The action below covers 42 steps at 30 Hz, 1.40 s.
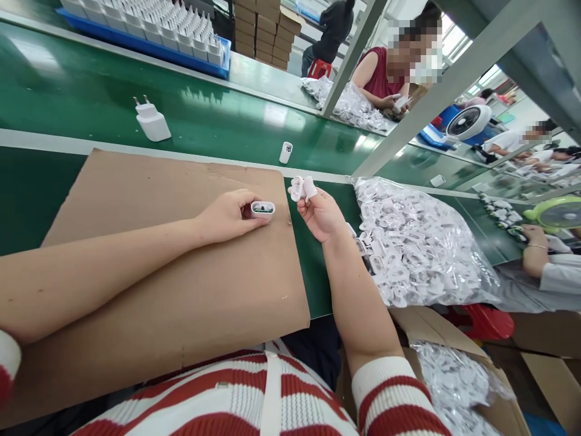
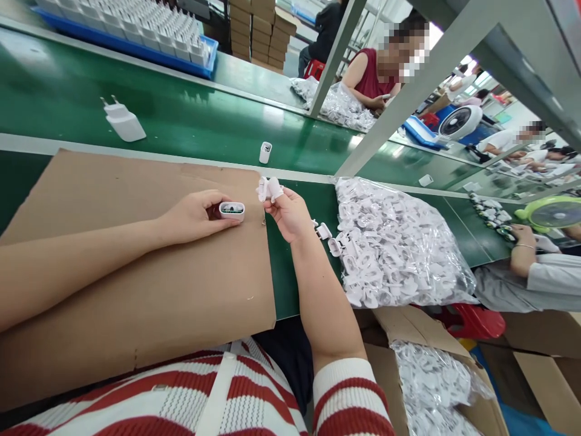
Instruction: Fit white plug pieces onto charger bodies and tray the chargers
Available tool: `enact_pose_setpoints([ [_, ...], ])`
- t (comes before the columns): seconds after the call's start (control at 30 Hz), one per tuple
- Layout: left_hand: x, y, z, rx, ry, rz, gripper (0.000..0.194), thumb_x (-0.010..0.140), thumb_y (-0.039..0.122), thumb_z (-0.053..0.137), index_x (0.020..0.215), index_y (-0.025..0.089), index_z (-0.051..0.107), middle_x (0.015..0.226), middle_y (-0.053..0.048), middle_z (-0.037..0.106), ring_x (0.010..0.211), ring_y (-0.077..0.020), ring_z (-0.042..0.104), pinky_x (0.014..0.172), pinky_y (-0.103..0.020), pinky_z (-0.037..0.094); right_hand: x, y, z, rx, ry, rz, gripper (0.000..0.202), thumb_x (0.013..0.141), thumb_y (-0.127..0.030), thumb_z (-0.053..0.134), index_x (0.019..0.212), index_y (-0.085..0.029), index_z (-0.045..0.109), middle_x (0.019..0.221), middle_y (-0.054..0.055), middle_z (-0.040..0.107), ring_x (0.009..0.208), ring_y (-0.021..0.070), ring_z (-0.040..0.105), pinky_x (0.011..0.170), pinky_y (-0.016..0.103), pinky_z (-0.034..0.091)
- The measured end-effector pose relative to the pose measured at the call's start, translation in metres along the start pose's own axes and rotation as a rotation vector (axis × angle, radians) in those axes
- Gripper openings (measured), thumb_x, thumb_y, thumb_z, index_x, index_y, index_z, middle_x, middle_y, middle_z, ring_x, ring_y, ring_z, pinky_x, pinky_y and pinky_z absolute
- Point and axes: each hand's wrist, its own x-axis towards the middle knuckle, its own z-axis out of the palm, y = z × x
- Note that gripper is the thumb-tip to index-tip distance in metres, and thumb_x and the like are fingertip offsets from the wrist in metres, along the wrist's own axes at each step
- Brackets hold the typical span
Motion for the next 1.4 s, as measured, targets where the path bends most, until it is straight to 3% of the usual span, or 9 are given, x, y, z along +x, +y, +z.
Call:
enact_pose_setpoints([
  [0.13,-0.001,-0.001,0.002,-0.073,-0.015,0.006,0.046,0.078,0.057,0.074,0.104,0.020,0.073,0.097,-0.005,0.071,0.081,-0.0204,0.064,0.071,-0.029,0.052,-0.006,0.004,0.005,-0.232,0.059,-0.131,0.042,0.068,-0.048,0.090,0.092,-0.020,0.069,0.074,-0.004,0.063,0.055,0.0067,0.055,0.050,0.019,0.047],
  [0.27,-0.002,-0.002,0.003,-0.129,-0.014,0.003,0.046,0.078,0.057,0.074,0.104,0.020,0.073,0.098,-0.005,0.072,0.082,-0.0205,0.066,0.072,-0.029,0.053,-0.015,0.008,0.012,-0.405,0.094,-0.239,0.045,0.074,-0.040,0.083,0.113,-0.025,0.067,0.082,-0.004,0.065,0.052,0.0062,0.055,0.046,0.020,0.044],
  [0.4,-0.002,-0.004,0.004,-0.154,-0.025,0.037,0.045,0.077,0.054,0.074,0.106,0.020,0.073,0.099,-0.005,0.073,0.082,-0.0199,0.066,0.073,-0.028,0.053,-0.021,0.008,0.013,-0.405,0.017,-0.201,0.028,0.079,-0.039,0.078,0.101,-0.023,0.070,0.076,-0.003,0.067,0.055,0.0088,0.057,0.050,0.022,0.047],
  [0.5,-0.002,-0.004,0.004,-0.151,-0.031,0.048,0.046,0.078,0.054,0.073,0.108,0.020,0.074,0.098,-0.005,0.073,0.082,-0.0203,0.066,0.071,-0.029,0.052,-0.022,0.007,0.014,-0.345,-0.087,-0.167,0.031,0.075,-0.040,0.083,0.099,-0.023,0.071,0.085,0.001,0.073,0.077,0.0165,0.070,0.064,0.027,0.055],
  [0.57,-0.003,-0.001,0.004,-0.145,-0.030,0.037,0.045,0.078,0.055,0.072,0.106,0.020,0.074,0.097,-0.006,0.073,0.082,-0.0205,0.066,0.070,-0.028,0.051,-0.024,0.006,0.015,-0.360,-0.081,-0.176,0.031,0.074,-0.039,0.085,0.097,-0.024,0.072,0.090,0.003,0.074,0.085,0.0201,0.072,0.069,0.031,0.056],
  [0.7,-0.003,0.004,0.002,-0.112,-0.011,0.024,0.042,0.077,0.055,0.072,0.098,0.019,0.074,0.088,-0.004,0.071,0.077,-0.0183,0.062,0.067,-0.027,0.048,-0.029,0.008,0.022,-0.530,0.023,-0.336,0.021,0.080,-0.038,0.082,0.094,-0.025,0.076,0.092,0.003,0.074,0.080,0.0190,0.067,0.075,0.034,0.057],
  [0.9,-0.002,0.001,0.002,-0.123,-0.001,0.116,0.034,0.081,0.050,0.071,0.090,0.018,0.071,0.084,-0.003,0.067,0.074,-0.0163,0.057,0.066,-0.027,0.044,-0.031,0.015,0.024,-0.748,-0.176,-0.454,0.017,0.091,-0.036,0.071,0.106,-0.029,0.076,0.107,0.004,0.072,0.094,0.0214,0.064,0.091,0.038,0.054],
  [1.17,-0.001,0.002,0.001,-0.124,-0.003,0.119,0.034,0.080,0.051,0.071,0.077,0.018,0.067,0.077,-0.003,0.063,0.070,-0.0156,0.054,0.062,-0.027,0.042,-0.024,0.011,0.020,-1.155,-0.213,-0.614,0.022,0.089,-0.017,0.059,0.102,-0.027,0.073,0.106,0.004,0.074,0.106,0.0277,0.061,0.094,0.041,0.049],
  [1.4,-0.001,0.006,-0.002,-0.140,-0.037,0.080,0.033,0.079,0.051,0.074,0.077,0.018,0.070,0.078,-0.003,0.064,0.070,-0.0158,0.053,0.062,-0.029,0.041,-0.018,-0.002,0.030,-1.373,-0.258,-0.609,0.030,0.078,-0.005,0.051,0.094,-0.024,0.069,0.094,0.004,0.071,0.093,0.0254,0.062,0.083,0.036,0.046],
])
